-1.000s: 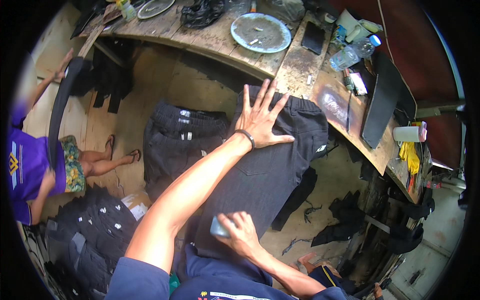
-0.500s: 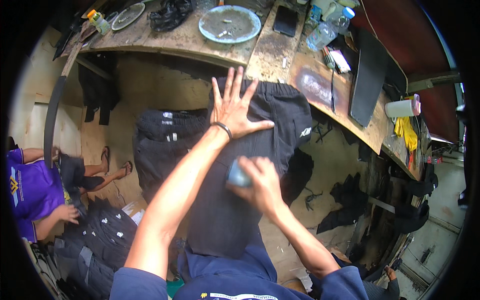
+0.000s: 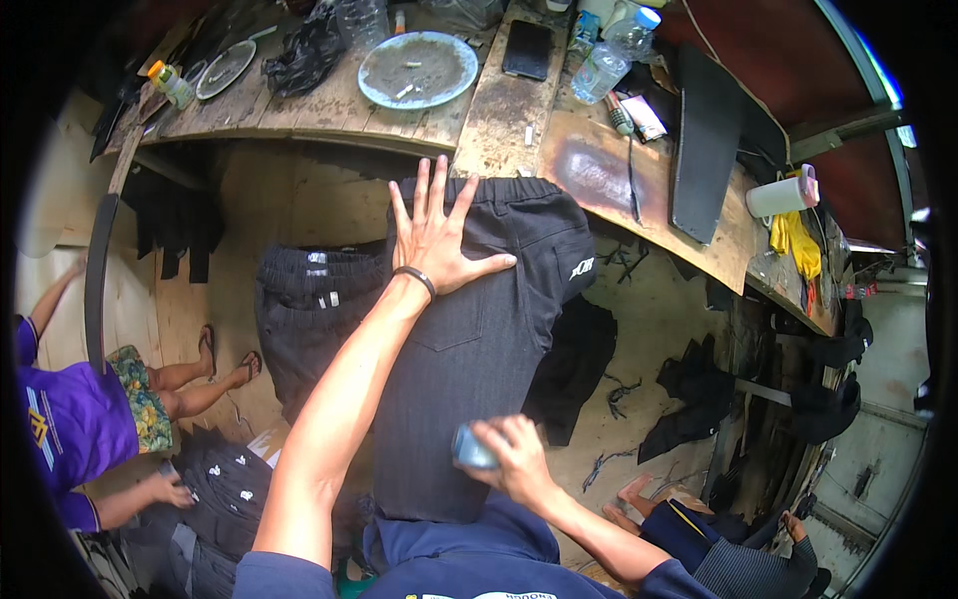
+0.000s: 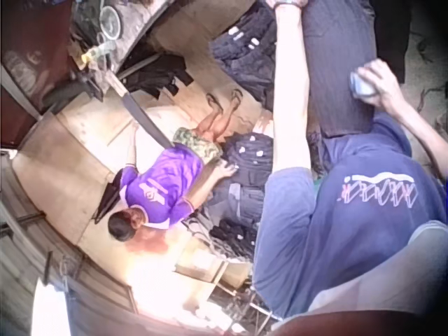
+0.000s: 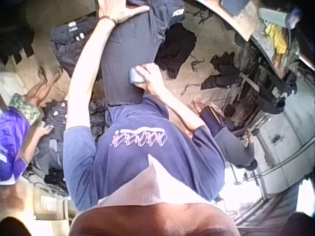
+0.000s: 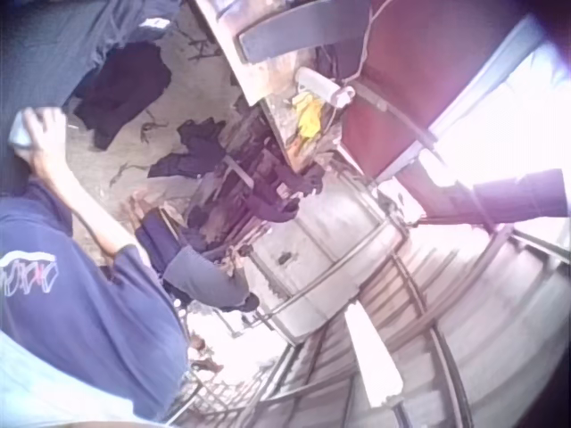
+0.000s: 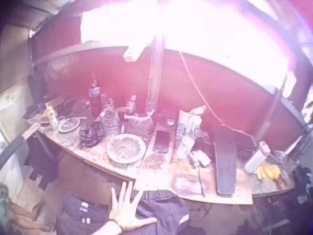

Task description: The person irons a pair of black shorts on a small ironing board using a handheld steamer. They repeatedly smooth the fabric and apply steam to different sections of the garment while another person works nearby.

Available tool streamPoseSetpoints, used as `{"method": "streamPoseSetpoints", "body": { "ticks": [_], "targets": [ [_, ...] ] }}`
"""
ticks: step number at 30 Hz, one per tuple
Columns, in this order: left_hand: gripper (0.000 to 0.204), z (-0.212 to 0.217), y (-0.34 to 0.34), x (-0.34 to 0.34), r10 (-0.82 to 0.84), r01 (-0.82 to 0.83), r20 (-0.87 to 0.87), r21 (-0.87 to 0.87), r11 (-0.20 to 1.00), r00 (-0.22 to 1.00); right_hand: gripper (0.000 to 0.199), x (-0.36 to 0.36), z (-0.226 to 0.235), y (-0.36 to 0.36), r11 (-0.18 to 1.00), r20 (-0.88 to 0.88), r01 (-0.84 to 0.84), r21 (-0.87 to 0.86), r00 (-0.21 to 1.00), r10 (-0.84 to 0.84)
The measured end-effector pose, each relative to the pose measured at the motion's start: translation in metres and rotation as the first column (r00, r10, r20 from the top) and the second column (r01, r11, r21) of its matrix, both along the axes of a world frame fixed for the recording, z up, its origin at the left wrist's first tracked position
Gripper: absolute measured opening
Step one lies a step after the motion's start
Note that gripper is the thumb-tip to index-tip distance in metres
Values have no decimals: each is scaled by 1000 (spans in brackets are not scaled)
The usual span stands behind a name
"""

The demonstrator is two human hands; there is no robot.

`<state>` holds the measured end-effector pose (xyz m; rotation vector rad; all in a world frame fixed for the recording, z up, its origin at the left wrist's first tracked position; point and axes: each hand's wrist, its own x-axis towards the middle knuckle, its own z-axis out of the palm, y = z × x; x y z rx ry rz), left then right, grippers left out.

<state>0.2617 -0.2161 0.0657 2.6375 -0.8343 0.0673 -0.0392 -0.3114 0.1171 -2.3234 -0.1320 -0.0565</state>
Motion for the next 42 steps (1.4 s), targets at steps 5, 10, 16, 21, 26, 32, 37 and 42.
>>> {"method": "streamPoseSetpoints", "body": {
  "ticks": [5,10,16,21,26,32,37,42],
  "targets": [
    [136,2,2,1,-17,17,13,14,1000,1000,77,59,15,-32,998,53,-3,-55,999,6],
    [131,4,2,2,-52,55,-49,68,996,997,68,-2,14,-2,996,27,76,-55,997,-75],
    [142,2,-8,3,46,-44,-61,31,999,997,69,56,-11,-54,994,10,98,-41,995,-98],
    [143,2,-11,3,87,-88,-53,-30,996,995,65,109,-18,-62,940,111,266,-213,963,-247],
    [143,2,-10,2,88,-90,-64,-34,995,994,64,29,5,-4,997,-43,-6,-72,999,3],
    [132,3,-10,1,79,-80,-9,-36,996,997,64,76,21,24,974,3,164,-158,986,-166],
    [114,3,-12,12,-185,201,151,-95,975,971,68,21,22,56,973,-348,-227,-43,916,199],
    [109,-3,-14,23,-306,306,11,-95,947,952,66,28,7,58,971,-138,32,-236,988,-66]
  ]
}}
